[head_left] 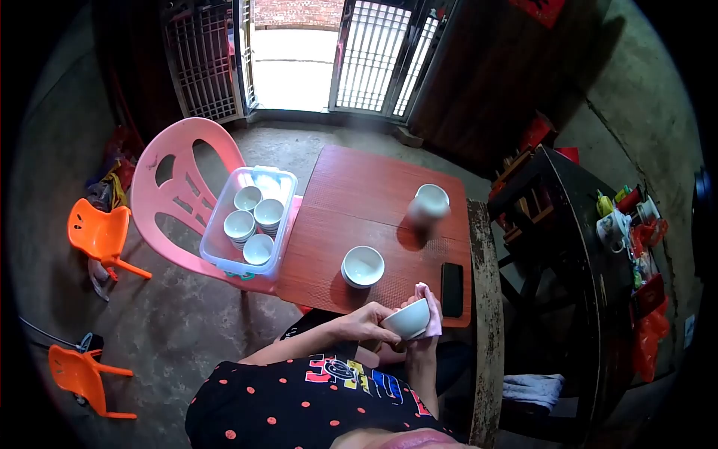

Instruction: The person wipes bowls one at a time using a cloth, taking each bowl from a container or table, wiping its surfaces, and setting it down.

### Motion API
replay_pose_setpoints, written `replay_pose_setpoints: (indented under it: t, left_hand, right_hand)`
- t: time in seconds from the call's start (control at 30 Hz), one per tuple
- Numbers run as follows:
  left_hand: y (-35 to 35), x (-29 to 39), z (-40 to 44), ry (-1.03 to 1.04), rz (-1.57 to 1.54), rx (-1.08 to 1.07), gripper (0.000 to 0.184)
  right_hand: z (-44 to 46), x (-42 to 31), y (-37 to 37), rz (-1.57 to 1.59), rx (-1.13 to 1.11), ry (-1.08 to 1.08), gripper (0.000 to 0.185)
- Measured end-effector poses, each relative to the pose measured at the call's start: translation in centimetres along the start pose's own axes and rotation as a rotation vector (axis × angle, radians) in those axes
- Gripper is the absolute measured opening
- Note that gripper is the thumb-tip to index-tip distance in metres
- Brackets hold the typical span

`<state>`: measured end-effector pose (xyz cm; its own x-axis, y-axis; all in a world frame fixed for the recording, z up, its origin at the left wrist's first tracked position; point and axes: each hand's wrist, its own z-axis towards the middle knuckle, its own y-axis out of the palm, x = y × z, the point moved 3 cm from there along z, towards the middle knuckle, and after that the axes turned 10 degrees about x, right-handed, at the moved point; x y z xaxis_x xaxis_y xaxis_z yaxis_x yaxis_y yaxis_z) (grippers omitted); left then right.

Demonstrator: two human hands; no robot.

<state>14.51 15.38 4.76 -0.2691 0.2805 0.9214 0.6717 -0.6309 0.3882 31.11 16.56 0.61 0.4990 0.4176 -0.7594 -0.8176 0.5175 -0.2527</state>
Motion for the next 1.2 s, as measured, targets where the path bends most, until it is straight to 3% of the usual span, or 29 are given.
replay_pose_setpoints:
  t: [0.1, 0.17, 0.23, 0.3, 0.33, 0.37, 0.43, 0.47, 0.57, 0.6, 0.63, 0.7, 0.73, 0.83, 0.9, 0.97, 1.03, 1.1, 1.17, 1.2]
  left_hand:
    - [0.1, 0.7, -0.1, -0.088, 0.095, -0.043, 0.031]
    - [0.0, 1.1, -0.4, -0.104, 0.187, -0.118, 0.033]
    - [0.0, 1.7, -0.6, -0.176, 0.210, -0.100, 0.034]
    - [-0.4, 1.4, -0.6, -0.168, 0.052, -0.095, 0.033]
    - [-0.7, 0.9, -0.5, -0.145, 0.039, -0.063, 0.032]
    - [-1.1, 0.2, -0.5, -0.145, 0.019, -0.034, 0.033]
    - [-1.0, 0.8, -0.9, -0.115, -0.005, 0.030, 0.034]
    - [-1.0, 0.7, -1.1, -0.098, -0.036, 0.048, 0.034]
    - [-0.9, 0.3, -1.4, -0.094, -0.140, 0.062, 0.034]
    - [-0.9, 0.4, -1.6, -0.121, -0.179, 0.052, 0.034]
    - [-0.8, 0.5, -1.8, -0.150, -0.219, 0.044, 0.033]
    - [-0.5, 1.5, -1.9, -0.084, -0.117, 0.047, 0.034]
    - [-0.6, 1.4, -2.0, -0.068, -0.167, 0.068, 0.031]
    - [-0.8, 1.2, -2.2, -0.095, -0.300, 0.139, 0.031]
    - [0.1, 1.9, -2.4, -0.040, -0.336, 0.181, 0.034]
    - [0.0, 1.3, -2.4, 0.002, -0.296, 0.221, 0.036]
    - [0.0, 1.8, -2.4, -0.006, -0.286, 0.256, 0.034]
    - [-0.5, 2.1, -2.8, -0.072, -0.264, 0.149, 0.030]
    - [0.4, 3.0, -2.9, -0.073, -0.169, 0.069, 0.032]
    - [0.9, 3.3, -2.9, -0.048, -0.048, 0.104, 0.031]
  right_hand:
    - [0.2, -1.1, -0.7, 0.605, 0.002, 0.696, 0.025]
    - [3.0, -6.9, -1.5, 0.463, -0.284, 0.573, 0.028]
    - [2.7, -6.9, -1.5, 0.240, -0.399, 0.469, 0.030]
    - [2.6, -7.3, -1.1, 0.450, -0.295, 0.559, 0.030]
    - [2.6, -7.0, -0.9, 0.584, -0.232, 0.603, 0.022]
    - [2.7, -8.4, -1.2, 0.077, -0.181, -0.201, 0.027]
    - [0.3, -6.2, -0.1, 0.139, 0.056, -0.164, 0.038]
    - [0.2, -6.8, -0.4, 0.182, -0.027, -0.073, 0.045]
    - [1.1, -7.5, -0.8, -0.077, -0.187, -0.379, 0.039]
    - [1.9, -7.3, -0.4, 0.215, -0.421, 0.111, 0.034]
    - [2.2, -7.2, -0.4, 0.431, -0.470, 0.653, 0.030]
    - [2.5, -8.9, -0.1, 0.325, -0.476, 0.373, 0.030]
    - [2.9, -9.2, -0.1, 0.273, -0.469, 0.352, 0.029]
    - [2.3, -9.7, -0.2, 0.594, -0.218, 0.615, 0.037]
    - [0.7, -10.1, -0.4, 0.128, 0.051, -0.159, 0.052]
    - [-1.0, -8.5, -0.3, 0.294, 0.056, 0.050, 0.058]
    - [0.1, -8.2, -0.3, 0.397, -0.113, 0.329, 0.044]
    - [2.0, -9.7, -0.5, 0.604, -0.307, 0.618, 0.031]
    - [4.3, -13.1, -1.4, 0.094, -0.608, 0.007, 0.024]
    - [4.5, -13.2, -1.3, 0.072, -0.609, 0.009, 0.025]
